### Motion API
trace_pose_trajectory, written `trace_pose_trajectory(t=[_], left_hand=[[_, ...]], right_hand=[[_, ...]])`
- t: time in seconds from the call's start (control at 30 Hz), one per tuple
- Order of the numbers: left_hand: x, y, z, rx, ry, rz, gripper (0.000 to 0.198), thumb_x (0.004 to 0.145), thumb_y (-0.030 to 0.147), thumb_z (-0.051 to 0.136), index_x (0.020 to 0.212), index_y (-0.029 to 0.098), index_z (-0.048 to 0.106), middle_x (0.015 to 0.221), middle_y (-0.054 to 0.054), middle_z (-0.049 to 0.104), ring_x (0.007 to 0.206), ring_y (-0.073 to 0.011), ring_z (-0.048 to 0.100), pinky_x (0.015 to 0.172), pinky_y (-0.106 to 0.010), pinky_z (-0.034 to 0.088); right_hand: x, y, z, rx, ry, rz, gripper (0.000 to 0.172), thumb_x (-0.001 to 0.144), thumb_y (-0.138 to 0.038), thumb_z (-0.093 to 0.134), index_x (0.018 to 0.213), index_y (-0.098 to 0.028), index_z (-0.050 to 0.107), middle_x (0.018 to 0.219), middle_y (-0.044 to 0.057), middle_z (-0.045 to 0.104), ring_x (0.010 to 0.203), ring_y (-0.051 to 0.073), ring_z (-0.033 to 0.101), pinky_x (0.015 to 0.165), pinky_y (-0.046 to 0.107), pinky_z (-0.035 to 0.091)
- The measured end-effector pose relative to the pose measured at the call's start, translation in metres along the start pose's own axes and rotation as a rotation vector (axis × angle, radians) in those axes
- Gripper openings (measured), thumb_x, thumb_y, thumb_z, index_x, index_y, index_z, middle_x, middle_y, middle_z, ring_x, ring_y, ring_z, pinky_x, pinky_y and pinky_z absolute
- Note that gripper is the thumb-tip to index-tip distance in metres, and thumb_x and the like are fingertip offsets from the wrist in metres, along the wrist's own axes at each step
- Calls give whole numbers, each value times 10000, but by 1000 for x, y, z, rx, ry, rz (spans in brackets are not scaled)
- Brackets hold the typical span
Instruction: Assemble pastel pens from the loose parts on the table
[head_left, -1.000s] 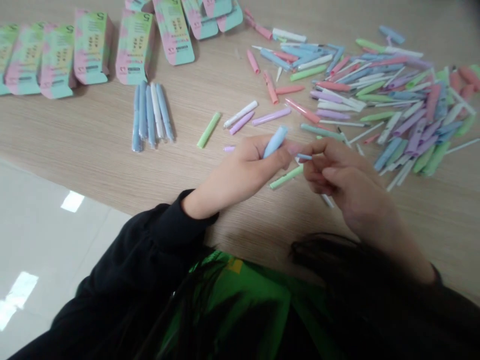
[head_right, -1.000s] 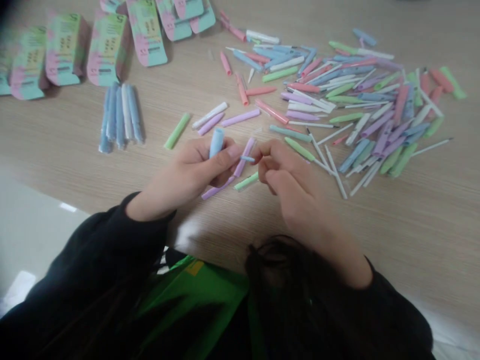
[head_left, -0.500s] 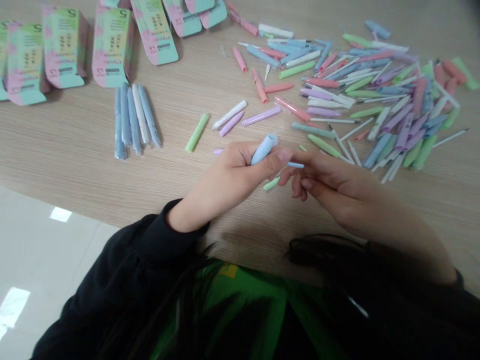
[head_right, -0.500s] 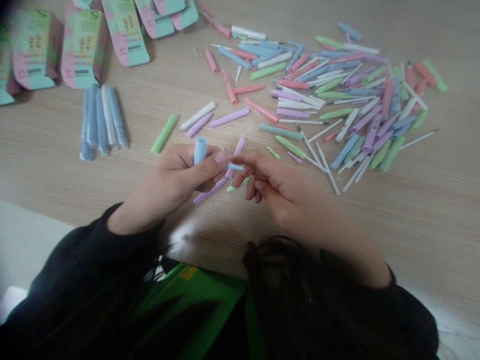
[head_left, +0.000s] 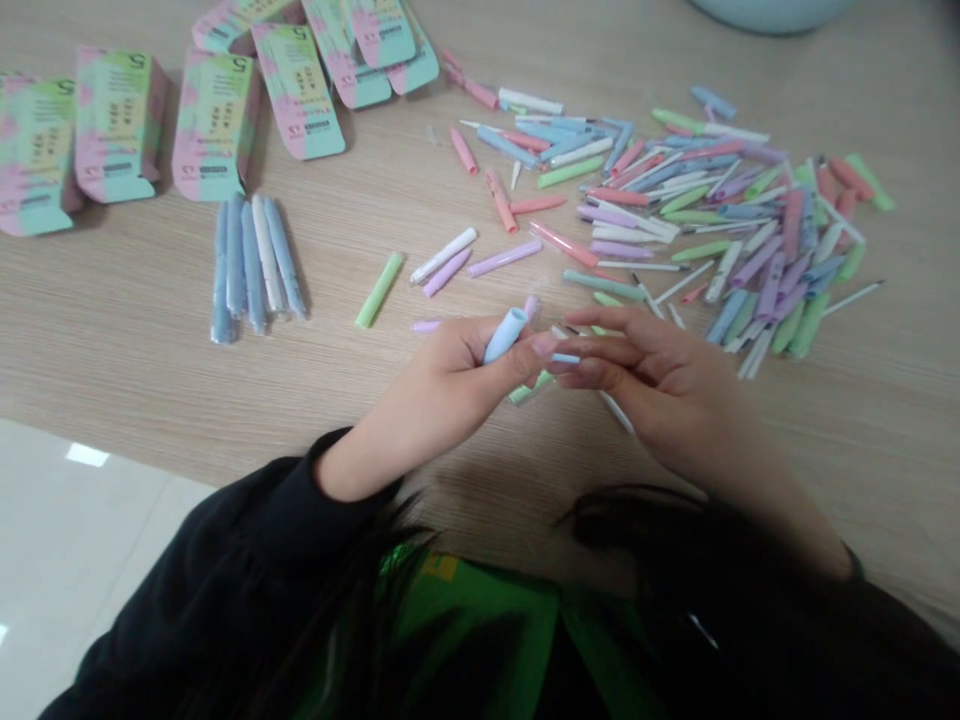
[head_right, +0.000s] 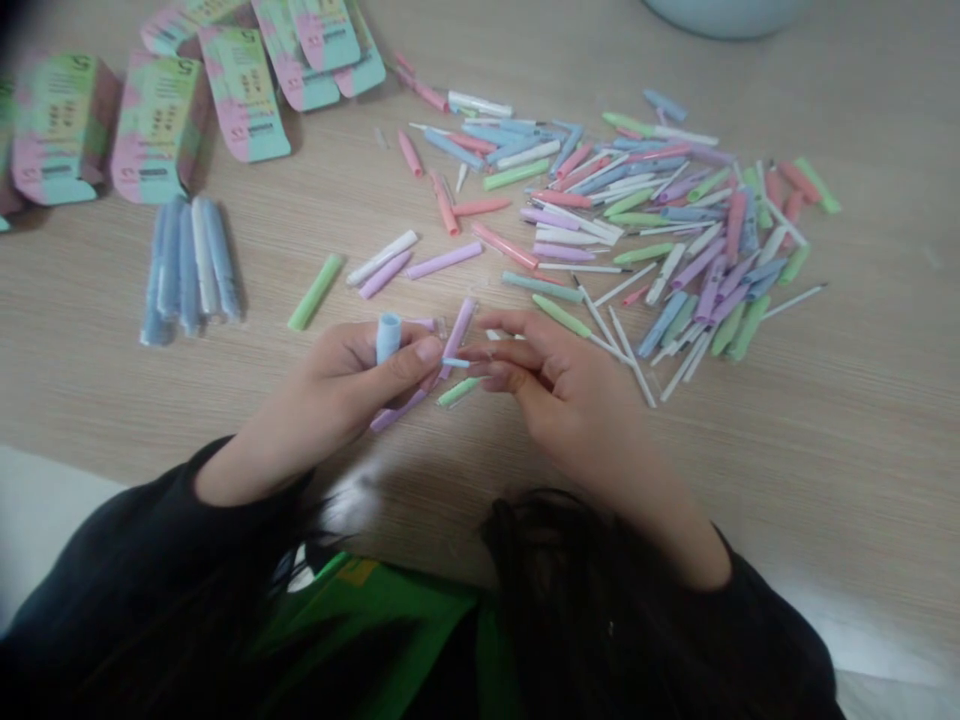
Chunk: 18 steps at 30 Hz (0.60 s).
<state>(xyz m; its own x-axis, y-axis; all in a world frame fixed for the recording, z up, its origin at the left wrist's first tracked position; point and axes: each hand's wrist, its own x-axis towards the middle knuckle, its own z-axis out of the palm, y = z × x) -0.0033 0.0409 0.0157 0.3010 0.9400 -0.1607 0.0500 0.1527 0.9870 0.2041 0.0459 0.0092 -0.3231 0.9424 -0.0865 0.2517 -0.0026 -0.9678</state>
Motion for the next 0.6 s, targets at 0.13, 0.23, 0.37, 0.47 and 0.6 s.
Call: trace_pose_trajectory(t=[0.13, 0.23, 0.37, 0.47, 0.6], left_hand=[[0, 2, -1, 7, 11, 24, 408, 966, 393, 629, 614, 187, 611, 559, 33, 428, 525, -123, 321, 503, -262, 262], [0, 3, -1, 20, -4, 52, 402, 972, 337, 611, 598, 190, 614, 556, 29, 439, 530, -127, 334, 508, -258, 279], [0, 2, -2, 97, -20, 54, 364, 981, 346, 580, 661, 186, 649, 586, 23, 461, 546, -130, 374, 518, -258, 292], [1, 2, -4, 175, -48, 38, 342, 980, 341, 574, 681, 183, 618, 615, 31, 456, 573, -125, 395, 535, -250, 311], [3, 2, -4, 250, -52, 52, 343, 975, 335, 579, 672, 177, 600, 644, 33, 476, 610, -123, 439, 566, -246, 341]], right_hand=[[-2, 1, 2, 34, -66, 37, 208, 914, -180, 705, 1109, -239, 664, 993, 31, 819, 912, 208, 792, 851, 379, 643], [-2, 0, 1, 17, -96, -20, 146, 941, -156, 665, 1063, -234, 684, 1007, 19, 810, 903, 176, 779, 855, 341, 630], [-2, -4, -1, -65, -119, -102, 176, 953, -122, 636, 1038, -256, 713, 933, -24, 781, 872, 146, 759, 816, 287, 615], [-2, -8, -2, -95, -119, -116, 188, 956, -119, 630, 1059, -253, 714, 915, -27, 770, 859, 137, 747, 812, 272, 607], [-3, -12, -3, -165, -136, -123, 218, 960, -106, 602, 1060, -252, 730, 887, -28, 771, 852, 136, 741, 801, 257, 593]])
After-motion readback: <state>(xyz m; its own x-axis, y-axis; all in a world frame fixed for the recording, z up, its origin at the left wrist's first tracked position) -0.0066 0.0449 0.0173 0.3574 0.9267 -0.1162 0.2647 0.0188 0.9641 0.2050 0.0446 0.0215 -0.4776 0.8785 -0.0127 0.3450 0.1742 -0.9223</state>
